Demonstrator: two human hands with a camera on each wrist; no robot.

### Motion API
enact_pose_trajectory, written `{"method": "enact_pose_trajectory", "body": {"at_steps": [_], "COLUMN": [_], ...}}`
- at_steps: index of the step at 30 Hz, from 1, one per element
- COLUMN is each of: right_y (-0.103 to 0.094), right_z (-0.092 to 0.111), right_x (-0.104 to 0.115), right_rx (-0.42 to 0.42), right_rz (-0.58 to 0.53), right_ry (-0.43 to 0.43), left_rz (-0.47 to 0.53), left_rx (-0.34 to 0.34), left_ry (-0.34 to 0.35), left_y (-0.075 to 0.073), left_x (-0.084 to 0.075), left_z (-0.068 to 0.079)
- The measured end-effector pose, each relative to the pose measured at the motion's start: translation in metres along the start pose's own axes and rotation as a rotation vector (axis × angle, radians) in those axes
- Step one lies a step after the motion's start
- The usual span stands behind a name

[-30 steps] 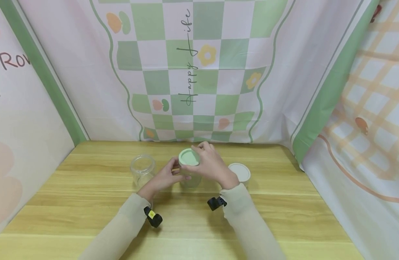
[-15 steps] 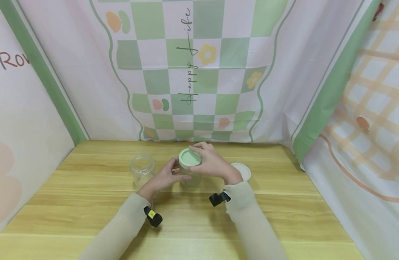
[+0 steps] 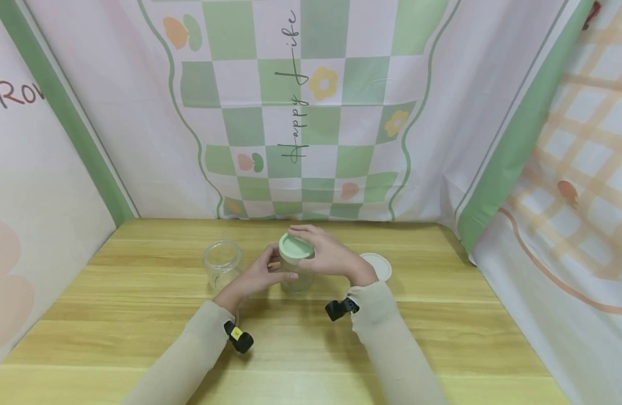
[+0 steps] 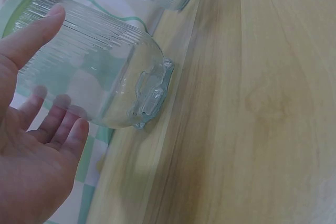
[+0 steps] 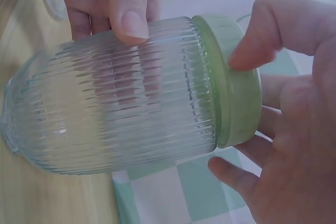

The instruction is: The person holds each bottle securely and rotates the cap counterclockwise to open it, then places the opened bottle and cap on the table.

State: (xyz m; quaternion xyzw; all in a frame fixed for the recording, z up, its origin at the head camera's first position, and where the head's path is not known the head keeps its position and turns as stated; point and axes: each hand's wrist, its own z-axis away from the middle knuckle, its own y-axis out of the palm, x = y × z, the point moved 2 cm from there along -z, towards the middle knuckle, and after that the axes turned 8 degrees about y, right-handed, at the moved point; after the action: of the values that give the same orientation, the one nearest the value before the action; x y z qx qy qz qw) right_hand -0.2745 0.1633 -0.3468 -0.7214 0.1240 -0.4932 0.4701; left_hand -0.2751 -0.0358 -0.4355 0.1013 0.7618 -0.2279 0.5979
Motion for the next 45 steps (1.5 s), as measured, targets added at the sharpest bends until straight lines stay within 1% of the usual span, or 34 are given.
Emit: {"method": "enact_pose_trajectory", "body": {"at_steps": [5, 7, 9, 12, 16, 18, 22, 26, 32, 38, 45], "right_y": [0.003, 0.004, 0.006, 0.007, 0.008, 0.009, 0.012, 0.015, 0.017, 0.016, 0.015], "right_z": [0.0, -0.001, -0.001, -0.001, 0.001, 0.002, 0.004, 0.005, 0.004, 0.004, 0.003], "right_x": [-0.002, -0.003, -0.002, 0.001, 0.006, 0.008, 0.012, 0.013, 0.015, 0.016, 0.016], "right_rx": [0.005, -0.012, -0.034, -0.086, -0.173, -0.221, -0.301, -0.349, -0.375, -0.368, -0.351], "right_rz": [-0.02, -0.016, -0.009, 0.056, 0.198, 0.25, 0.307, 0.325, 0.331, 0.324, 0.311], "right_ry": [-0.003, -0.009, 0.009, 0.055, 0.133, 0.163, 0.213, 0.242, 0.25, 0.246, 0.226], "left_rz": [0.01, 0.015, 0.015, 0.011, 0.009, 0.015, 0.034, 0.039, 0.056, 0.064, 0.041], "left_rx": [0.006, 0.006, 0.006, 0.003, -0.003, -0.006, -0.009, -0.008, -0.007, -0.006, -0.007], "left_ry": [-0.002, -0.002, -0.004, -0.012, -0.021, -0.027, -0.039, -0.047, -0.051, -0.046, -0.048], "left_y": [0.0, 0.0, 0.0, 0.0, -0.001, 0.0, 0.0, 0.001, 0.001, 0.001, 0.0], "left_x": [0.001, 0.001, 0.001, 0.0, 0.0, 0.0, 0.0, 0.001, 0.001, 0.001, -0.002], "left_z": [0.0, 0.0, 0.0, 0.0, 0.0, 0.001, 0.001, 0.001, 0.001, 0.0, 0.001]}}
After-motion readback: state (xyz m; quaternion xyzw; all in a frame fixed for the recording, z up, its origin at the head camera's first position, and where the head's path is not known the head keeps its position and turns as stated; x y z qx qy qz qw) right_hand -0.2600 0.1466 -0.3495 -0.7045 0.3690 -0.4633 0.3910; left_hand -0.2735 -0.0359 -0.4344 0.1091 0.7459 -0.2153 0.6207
